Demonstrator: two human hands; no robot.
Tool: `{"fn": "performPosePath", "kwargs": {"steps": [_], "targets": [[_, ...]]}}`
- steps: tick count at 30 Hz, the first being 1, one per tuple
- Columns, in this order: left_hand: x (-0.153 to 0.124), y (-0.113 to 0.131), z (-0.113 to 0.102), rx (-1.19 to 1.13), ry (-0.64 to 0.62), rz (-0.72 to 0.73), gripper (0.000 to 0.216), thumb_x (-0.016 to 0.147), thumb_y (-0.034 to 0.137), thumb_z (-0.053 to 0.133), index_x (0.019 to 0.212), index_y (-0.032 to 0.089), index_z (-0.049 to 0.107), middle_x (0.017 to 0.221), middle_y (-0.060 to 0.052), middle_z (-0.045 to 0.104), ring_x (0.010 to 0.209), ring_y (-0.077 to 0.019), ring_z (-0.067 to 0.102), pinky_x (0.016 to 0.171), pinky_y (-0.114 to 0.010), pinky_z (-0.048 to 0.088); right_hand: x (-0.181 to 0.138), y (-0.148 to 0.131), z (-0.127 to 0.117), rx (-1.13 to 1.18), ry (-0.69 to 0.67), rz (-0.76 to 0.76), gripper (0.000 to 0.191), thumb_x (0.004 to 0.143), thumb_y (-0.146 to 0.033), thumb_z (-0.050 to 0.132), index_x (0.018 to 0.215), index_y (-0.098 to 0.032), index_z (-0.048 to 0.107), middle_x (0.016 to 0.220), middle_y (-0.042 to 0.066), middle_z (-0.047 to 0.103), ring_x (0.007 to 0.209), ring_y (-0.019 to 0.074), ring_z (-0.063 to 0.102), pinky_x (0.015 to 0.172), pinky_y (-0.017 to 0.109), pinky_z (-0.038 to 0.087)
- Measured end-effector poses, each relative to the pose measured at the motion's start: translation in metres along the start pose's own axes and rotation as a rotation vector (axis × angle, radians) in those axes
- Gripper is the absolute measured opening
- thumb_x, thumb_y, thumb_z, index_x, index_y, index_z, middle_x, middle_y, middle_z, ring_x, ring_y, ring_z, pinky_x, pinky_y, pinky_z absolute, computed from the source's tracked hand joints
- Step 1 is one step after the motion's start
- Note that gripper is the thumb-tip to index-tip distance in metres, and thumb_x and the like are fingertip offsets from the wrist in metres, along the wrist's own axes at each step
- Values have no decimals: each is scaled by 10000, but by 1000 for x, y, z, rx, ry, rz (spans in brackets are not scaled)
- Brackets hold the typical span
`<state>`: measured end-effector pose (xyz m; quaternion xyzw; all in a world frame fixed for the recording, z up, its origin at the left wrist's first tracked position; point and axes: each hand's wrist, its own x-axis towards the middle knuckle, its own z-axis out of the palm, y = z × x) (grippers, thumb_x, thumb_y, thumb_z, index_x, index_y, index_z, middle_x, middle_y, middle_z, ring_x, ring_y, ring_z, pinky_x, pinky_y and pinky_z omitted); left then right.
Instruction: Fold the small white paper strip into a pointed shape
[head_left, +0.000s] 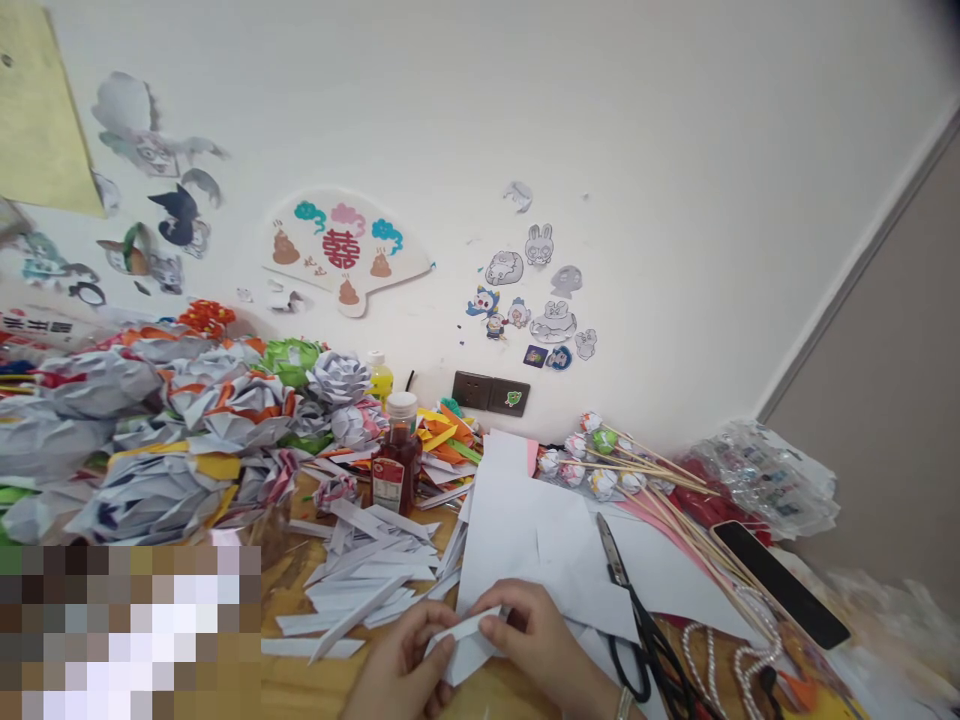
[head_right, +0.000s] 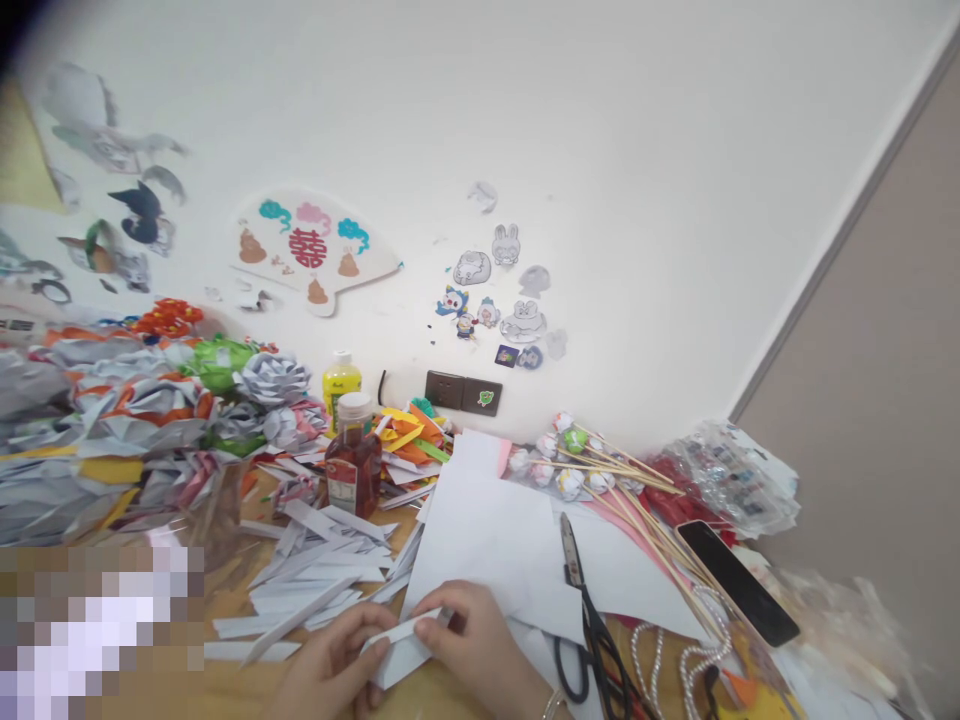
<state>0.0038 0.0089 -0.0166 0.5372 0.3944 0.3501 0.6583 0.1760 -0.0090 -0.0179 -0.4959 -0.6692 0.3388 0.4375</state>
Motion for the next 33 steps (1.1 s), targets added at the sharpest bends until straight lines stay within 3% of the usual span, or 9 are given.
{"fn": "performPosePath", "kwargs": {"steps": [5,13,19,33], "targets": [[0,-5,-1,23,-29,6,526,533,631,617,765,173,503,511,69,546,396,-82,480,378,-180,320,1,-1,3,-75,18,54,136,717,-226,584,776,-165,690,734,34,656,669,156,534,595,231,372],[0,-8,-3,138,-58,6,510,588,642,564,731,152,574,488,57,518,394,-89,484,401,-192,321,-1,-5,5,-34,11,72,122,708,-182,576,742,-149,688,733,37,671,704,163,575,638,228,397],[-2,-5,-3,195,-51,22,499,618,634,540,713,146,577,491,45,533,397,-98,493,410,-198,343,-1,0,3,98,-47,75,165,723,-255,595,760,-126,690,718,47,673,669,157,574,603,218,409],[0,-10,-4,123,-88,-3,510,621,644,546,735,147,579,467,53,535,404,-89,486,411,-185,322,2,2,-1,80,-60,102,294,724,-411,611,708,-128,688,630,28,631,588,133,512,549,221,375]]}}
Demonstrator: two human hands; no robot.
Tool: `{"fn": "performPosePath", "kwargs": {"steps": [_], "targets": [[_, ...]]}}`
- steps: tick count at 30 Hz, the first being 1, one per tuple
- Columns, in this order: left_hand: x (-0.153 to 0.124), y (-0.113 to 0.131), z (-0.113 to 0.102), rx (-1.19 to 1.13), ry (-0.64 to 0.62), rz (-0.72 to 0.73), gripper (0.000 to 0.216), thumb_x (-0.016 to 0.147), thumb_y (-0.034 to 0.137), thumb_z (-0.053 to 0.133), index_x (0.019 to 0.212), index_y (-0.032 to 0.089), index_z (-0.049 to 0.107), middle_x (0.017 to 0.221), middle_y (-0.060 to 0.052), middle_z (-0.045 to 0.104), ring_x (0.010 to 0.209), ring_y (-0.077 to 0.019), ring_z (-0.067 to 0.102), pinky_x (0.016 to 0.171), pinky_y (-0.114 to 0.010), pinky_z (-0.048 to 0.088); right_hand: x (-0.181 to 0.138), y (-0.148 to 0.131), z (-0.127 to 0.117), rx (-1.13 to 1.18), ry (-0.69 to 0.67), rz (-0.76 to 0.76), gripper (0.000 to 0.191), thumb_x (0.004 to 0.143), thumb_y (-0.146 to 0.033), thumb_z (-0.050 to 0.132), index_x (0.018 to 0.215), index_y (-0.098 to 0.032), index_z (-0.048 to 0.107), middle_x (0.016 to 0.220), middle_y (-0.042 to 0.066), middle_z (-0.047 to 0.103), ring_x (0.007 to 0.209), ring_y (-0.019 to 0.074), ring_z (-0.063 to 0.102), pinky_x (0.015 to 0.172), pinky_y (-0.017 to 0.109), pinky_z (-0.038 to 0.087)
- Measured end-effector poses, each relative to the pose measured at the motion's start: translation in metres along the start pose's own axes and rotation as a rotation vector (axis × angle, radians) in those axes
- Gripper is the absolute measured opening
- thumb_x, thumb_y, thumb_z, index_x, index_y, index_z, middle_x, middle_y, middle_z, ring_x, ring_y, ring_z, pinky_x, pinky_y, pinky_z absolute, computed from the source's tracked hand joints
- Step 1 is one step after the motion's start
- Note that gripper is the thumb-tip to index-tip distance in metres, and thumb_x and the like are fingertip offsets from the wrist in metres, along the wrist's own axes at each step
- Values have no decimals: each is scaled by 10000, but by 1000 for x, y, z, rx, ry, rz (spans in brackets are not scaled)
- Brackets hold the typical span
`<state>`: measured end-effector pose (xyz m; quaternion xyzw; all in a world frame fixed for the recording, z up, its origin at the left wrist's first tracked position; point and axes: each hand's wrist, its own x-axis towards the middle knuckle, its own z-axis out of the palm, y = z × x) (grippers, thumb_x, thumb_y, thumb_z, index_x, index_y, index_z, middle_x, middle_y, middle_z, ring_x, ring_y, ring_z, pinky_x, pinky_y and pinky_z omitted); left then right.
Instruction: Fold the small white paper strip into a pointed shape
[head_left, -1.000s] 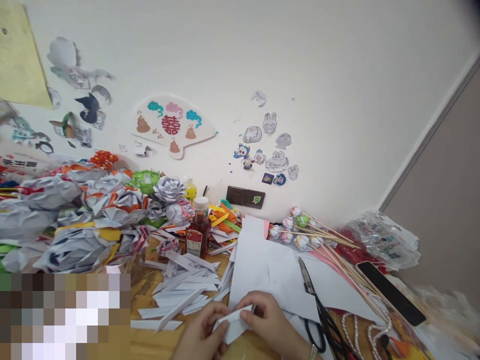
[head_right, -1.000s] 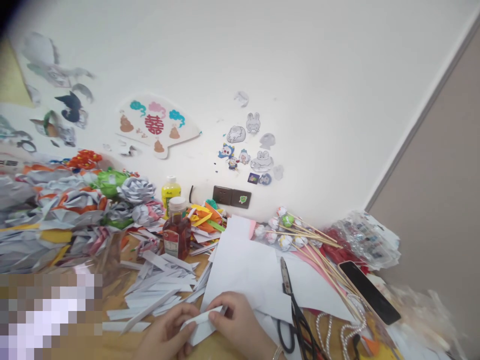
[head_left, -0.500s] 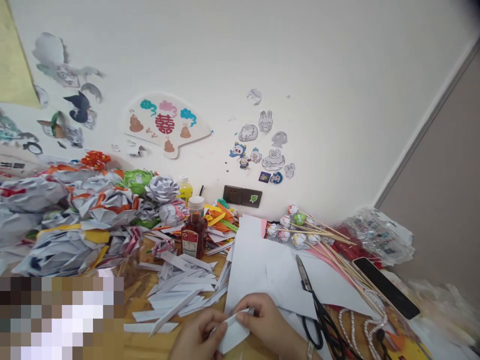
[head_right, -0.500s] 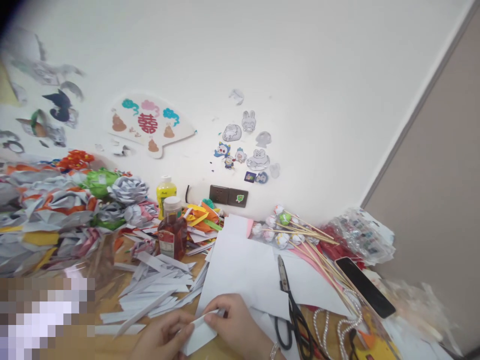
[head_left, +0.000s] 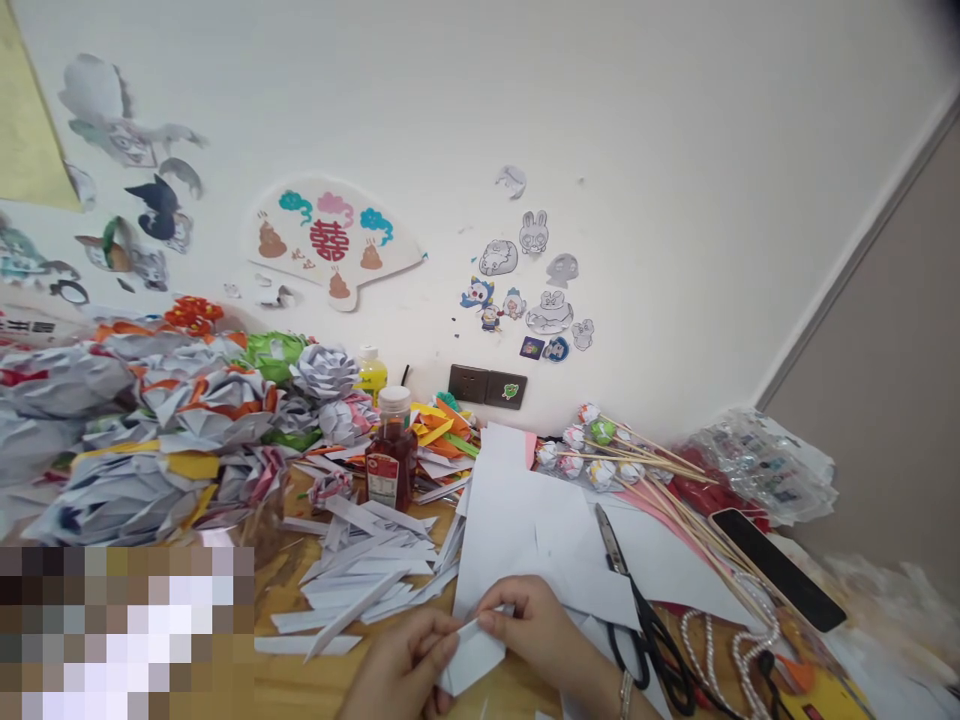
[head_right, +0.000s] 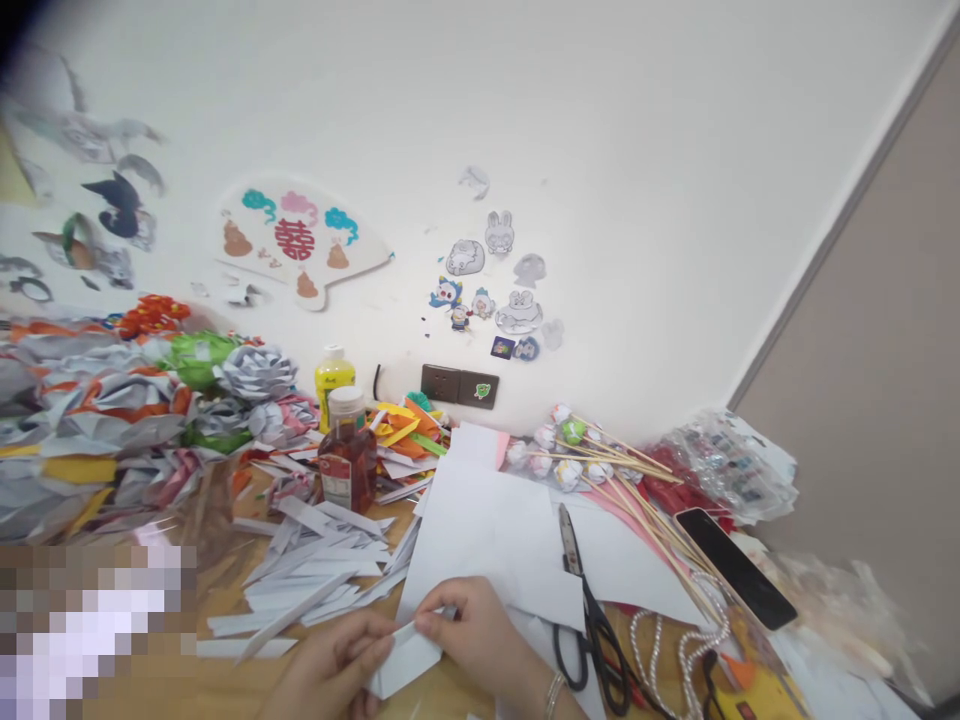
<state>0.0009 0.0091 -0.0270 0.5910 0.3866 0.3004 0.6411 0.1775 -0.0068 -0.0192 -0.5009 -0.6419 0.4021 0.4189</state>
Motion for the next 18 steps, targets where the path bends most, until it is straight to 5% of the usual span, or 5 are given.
{"fn": "performPosePath", "kwargs": {"steps": [18], "targets": [[2,0,-2,-22,-15,-8,528,593,672,552,728,162,567,424,50,542,362,-84,460,389,-186,328,0,5,-9,306,-156,73,386,713,-474,624,901,-142,685,786,61,652,626,121,535,575,225,394]]}}
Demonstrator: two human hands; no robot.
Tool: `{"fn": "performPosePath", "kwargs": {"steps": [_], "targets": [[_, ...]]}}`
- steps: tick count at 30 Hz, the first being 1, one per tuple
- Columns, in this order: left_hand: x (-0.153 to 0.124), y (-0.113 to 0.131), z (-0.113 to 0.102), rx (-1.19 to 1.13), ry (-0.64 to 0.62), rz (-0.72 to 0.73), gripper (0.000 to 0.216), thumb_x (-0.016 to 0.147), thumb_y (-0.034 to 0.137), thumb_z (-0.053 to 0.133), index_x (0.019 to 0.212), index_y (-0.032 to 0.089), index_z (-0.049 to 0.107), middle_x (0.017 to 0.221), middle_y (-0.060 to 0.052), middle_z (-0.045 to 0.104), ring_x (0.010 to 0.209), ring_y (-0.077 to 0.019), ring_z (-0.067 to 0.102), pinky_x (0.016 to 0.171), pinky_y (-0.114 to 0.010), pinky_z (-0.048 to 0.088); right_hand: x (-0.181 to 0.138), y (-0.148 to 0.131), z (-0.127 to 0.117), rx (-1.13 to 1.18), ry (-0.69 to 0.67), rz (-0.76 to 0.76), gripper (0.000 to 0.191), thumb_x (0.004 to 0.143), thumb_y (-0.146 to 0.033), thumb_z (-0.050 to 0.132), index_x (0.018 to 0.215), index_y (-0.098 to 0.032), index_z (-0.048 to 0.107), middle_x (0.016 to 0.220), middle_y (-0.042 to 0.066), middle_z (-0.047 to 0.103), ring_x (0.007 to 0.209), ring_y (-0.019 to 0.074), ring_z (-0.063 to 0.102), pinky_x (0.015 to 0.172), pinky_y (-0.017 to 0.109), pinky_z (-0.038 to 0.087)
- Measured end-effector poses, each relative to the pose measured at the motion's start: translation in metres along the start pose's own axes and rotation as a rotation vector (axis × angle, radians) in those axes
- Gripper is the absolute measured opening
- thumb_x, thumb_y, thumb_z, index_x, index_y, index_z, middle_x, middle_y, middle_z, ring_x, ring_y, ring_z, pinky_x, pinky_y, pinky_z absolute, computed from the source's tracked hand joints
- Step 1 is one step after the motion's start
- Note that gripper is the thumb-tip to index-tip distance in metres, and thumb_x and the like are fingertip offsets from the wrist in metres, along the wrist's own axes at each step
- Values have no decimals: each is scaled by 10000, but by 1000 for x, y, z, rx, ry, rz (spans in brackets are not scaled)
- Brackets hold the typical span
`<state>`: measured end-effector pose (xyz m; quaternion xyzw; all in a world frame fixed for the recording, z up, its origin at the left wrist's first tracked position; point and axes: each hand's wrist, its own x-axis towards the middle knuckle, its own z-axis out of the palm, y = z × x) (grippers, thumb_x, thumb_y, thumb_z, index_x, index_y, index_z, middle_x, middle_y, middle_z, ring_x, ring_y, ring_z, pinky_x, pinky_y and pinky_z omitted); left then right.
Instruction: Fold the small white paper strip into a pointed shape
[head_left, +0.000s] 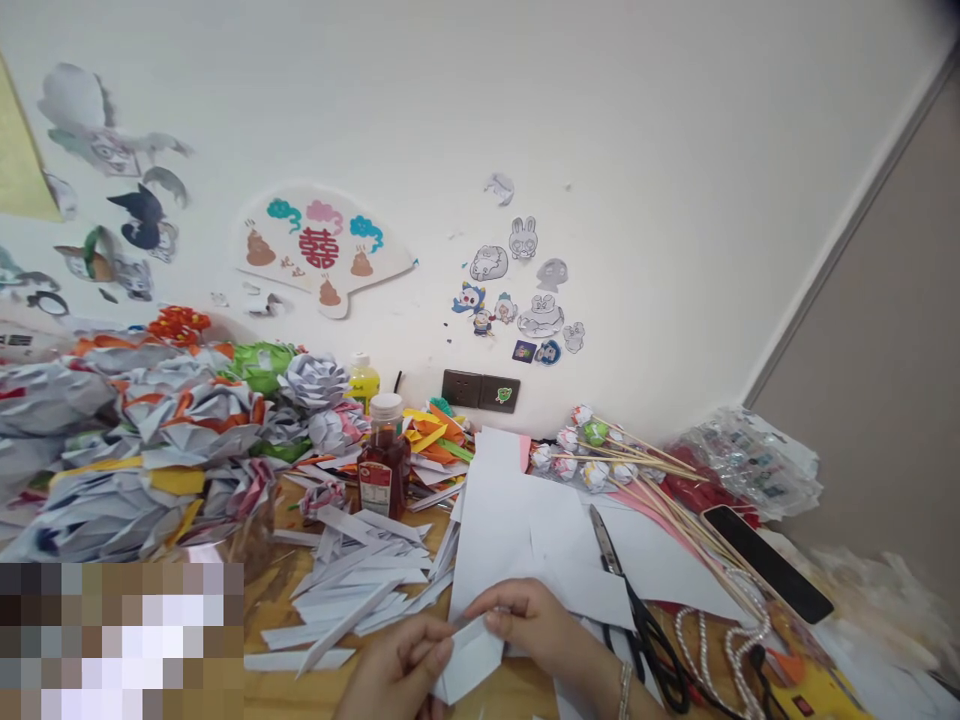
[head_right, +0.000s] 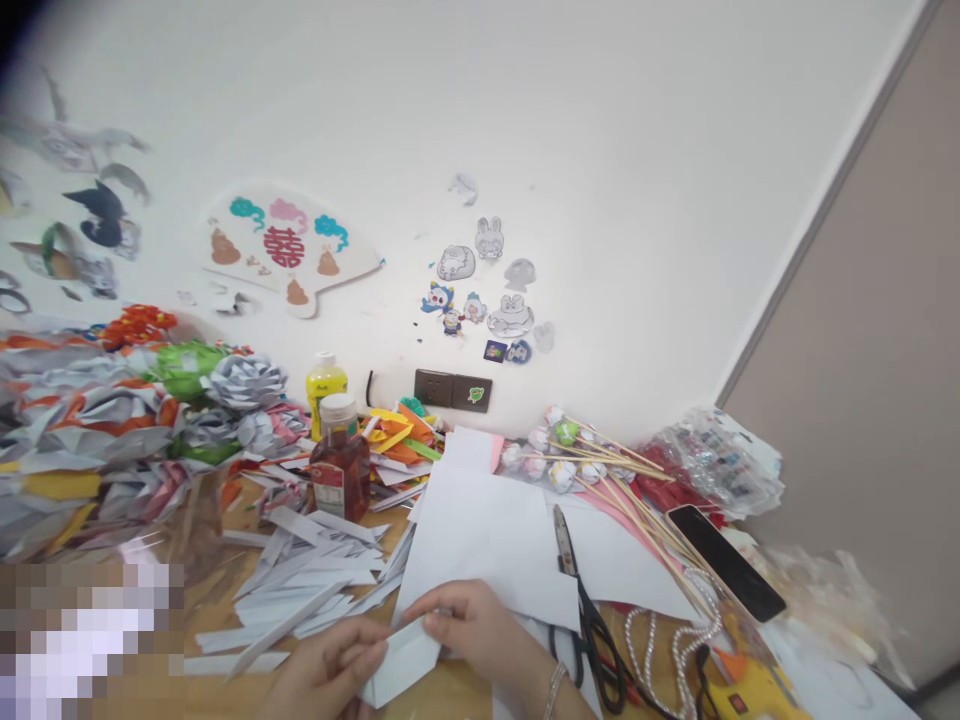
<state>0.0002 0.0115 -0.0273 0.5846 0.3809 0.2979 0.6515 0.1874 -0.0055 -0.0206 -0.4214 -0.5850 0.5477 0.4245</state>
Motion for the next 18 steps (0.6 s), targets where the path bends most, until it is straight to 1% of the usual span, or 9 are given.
{"fn": "performPosePath", "kwargs": {"steps": [3,6,9,14,18], "targets": [[1,-1,-1,3,2,-8,546,572,686,557,721,161,573,416,44,546,357,-86,460,383,-186,328,2,1,0,59,4,11,394,689,-456,658,936,-149,666,774,48,639,615,113,532,580,225,400],[3,-3,-2,-2,2,-8,550,567,689,560,728,163,577,412,44,546,352,-84,455,377,-184,325,4,2,-1,113,11,29,458,660,-454,686,989,-143,622,666,10,592,561,97,513,557,218,394],[4,-4,-2,3,10,-13,565,555,701,557,725,162,574,405,45,537,341,-83,447,368,-185,321,4,-1,-2,114,15,41,514,631,-479,698,999,-138,585,601,-24,546,515,87,492,536,212,383],[3,-4,-2,-1,7,3,542,587,678,553,740,158,575,428,41,548,355,-83,456,378,-185,328,1,-9,-1,109,9,21,506,668,-513,651,988,-131,562,591,-30,521,508,83,463,529,210,360],[0,-2,-1,-1,15,-7,520,595,662,561,740,163,579,430,42,552,364,-87,456,385,-188,321,1,-10,0,119,19,29,488,667,-518,645,969,-145,553,587,-32,517,507,92,462,527,218,349]]}}
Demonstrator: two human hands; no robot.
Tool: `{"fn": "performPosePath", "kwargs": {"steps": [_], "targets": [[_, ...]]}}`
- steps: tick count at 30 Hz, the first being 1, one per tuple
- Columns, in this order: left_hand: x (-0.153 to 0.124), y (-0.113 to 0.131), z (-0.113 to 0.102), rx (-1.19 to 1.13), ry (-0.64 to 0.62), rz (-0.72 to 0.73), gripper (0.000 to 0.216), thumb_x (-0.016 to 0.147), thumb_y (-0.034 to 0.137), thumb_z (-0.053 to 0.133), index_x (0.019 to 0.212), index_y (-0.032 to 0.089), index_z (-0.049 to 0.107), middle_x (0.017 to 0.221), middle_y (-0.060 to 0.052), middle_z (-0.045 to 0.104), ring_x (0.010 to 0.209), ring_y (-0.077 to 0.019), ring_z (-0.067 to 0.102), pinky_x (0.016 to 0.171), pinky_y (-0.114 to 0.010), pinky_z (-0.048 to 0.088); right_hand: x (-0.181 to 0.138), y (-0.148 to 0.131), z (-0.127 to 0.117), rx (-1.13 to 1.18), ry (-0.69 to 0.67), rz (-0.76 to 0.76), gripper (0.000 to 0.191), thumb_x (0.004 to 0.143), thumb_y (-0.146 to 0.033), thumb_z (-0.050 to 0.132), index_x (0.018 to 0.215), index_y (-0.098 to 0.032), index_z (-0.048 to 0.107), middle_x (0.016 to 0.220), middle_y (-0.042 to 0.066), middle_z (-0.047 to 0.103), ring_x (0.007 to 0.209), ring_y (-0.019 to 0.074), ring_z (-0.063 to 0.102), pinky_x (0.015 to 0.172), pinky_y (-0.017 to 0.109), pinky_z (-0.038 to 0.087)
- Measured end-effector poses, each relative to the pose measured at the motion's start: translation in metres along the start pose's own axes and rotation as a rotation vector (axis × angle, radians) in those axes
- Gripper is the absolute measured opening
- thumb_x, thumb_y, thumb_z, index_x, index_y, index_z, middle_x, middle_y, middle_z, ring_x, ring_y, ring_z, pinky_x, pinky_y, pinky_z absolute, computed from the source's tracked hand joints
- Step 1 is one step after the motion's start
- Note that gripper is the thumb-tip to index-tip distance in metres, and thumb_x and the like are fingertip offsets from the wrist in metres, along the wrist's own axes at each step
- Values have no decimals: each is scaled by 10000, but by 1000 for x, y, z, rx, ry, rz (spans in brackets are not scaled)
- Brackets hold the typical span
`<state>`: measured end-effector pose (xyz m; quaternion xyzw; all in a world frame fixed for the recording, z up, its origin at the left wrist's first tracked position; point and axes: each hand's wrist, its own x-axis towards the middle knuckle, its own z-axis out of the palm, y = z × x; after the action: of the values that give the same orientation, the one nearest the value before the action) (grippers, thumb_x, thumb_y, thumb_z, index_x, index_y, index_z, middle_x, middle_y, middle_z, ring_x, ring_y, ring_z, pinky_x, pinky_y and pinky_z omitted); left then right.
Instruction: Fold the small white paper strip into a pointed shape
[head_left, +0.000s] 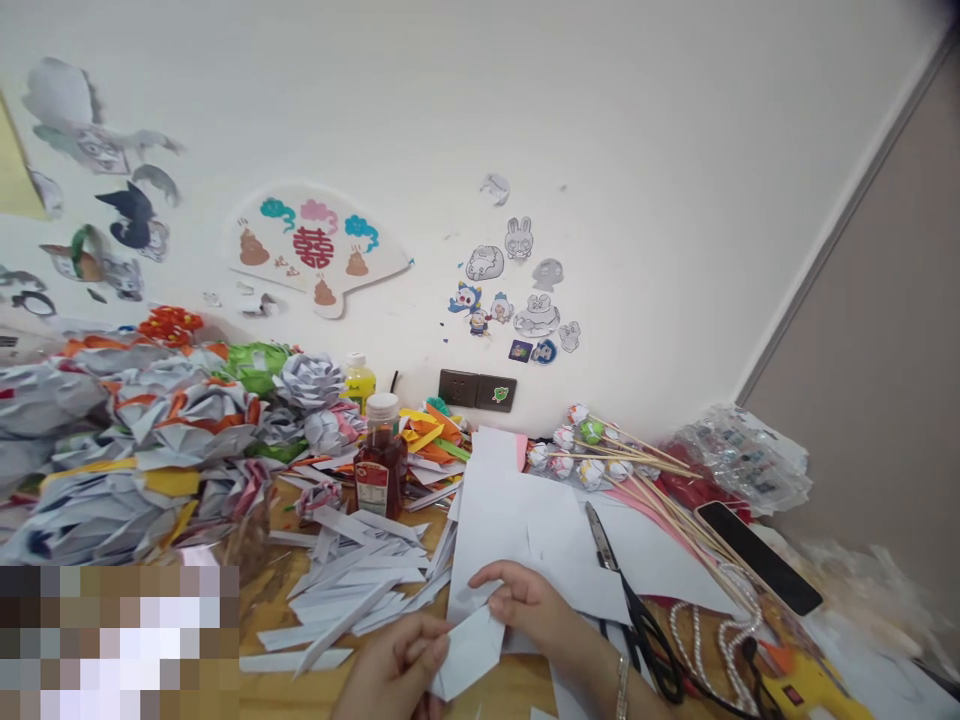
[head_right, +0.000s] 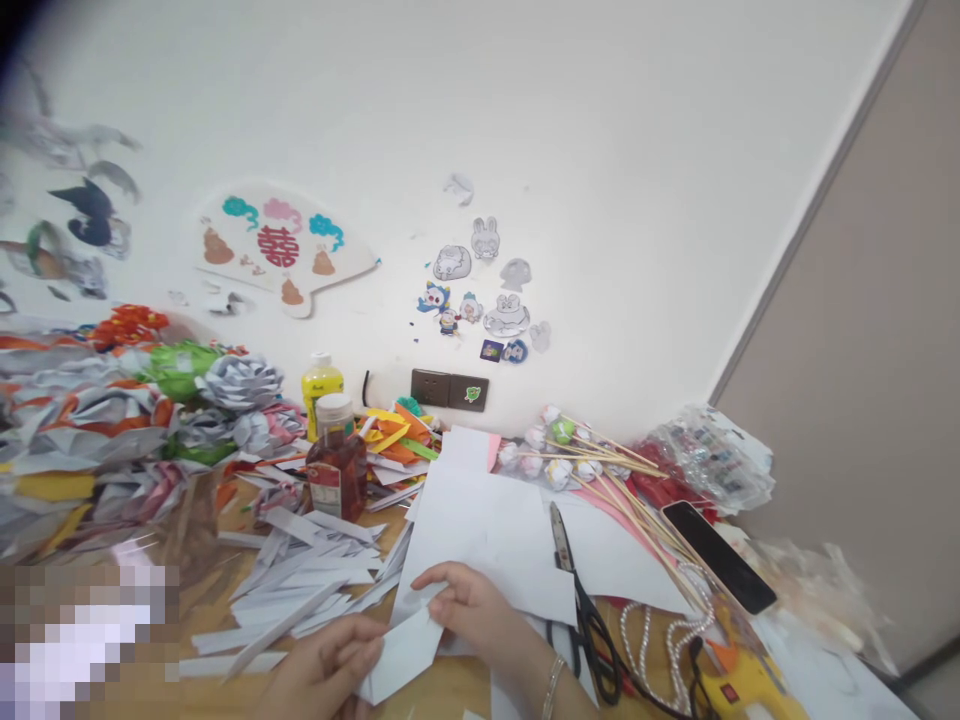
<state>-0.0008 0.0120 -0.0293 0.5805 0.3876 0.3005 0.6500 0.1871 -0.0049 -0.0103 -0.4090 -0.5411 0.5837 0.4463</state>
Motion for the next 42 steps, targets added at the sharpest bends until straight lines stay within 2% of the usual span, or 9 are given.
{"fn": "performPosePath", "kwargs": {"steps": [6,13,19,25,29,34,38,42], "targets": [[1,3,1,8,5,-2,566,555,703,553,712,160,574,406,46,531,345,-82,437,369,-187,312,2,4,-1,11,-14,-16,494,669,-531,641,960,-150,520,552,-50,494,486,82,441,510,208,319],[3,-6,-2,-3,-11,15,522,613,662,549,743,158,580,408,50,530,343,-78,444,370,-179,316,3,7,-3,59,-37,-37,499,665,-521,653,958,-147,498,566,-49,497,489,80,450,501,199,305],[0,-3,-1,-2,-6,24,500,620,652,551,725,165,584,405,52,526,345,-76,440,379,-178,322,-1,3,0,35,-1,-28,469,727,-533,584,997,-154,524,624,-42,477,535,76,436,540,204,315],[1,0,1,-18,0,8,489,601,637,582,712,161,589,413,46,544,348,-79,454,375,-178,332,0,1,3,-2,26,-7,432,669,-482,655,917,-157,516,582,-54,480,504,85,449,517,207,327],[2,2,1,-42,33,-12,561,557,674,581,761,152,596,408,32,565,358,-98,484,369,-186,354,1,5,3,1,57,0,364,692,-433,638,893,-165,495,546,-72,463,477,77,425,486,190,298],[2,5,3,-118,70,-17,595,514,676,611,799,156,562,380,46,562,322,-87,469,347,-177,346,2,6,3,3,48,-24,374,695,-438,637,900,-170,476,532,-77,458,459,72,396,469,185,270],[3,8,3,-179,91,-41,647,461,685,634,830,164,524,368,36,577,313,-110,494,333,-185,355,2,8,2,23,56,-38,359,706,-427,638,905,-173,480,553,-68,469,484,80,421,483,190,288],[2,10,2,-213,147,-62,611,531,670,601,883,178,510,351,32,581,335,-145,532,349,-206,392,2,9,0,7,78,-47,344,721,-423,632,909,-167,500,562,-66,460,491,76,414,491,193,294]]}}
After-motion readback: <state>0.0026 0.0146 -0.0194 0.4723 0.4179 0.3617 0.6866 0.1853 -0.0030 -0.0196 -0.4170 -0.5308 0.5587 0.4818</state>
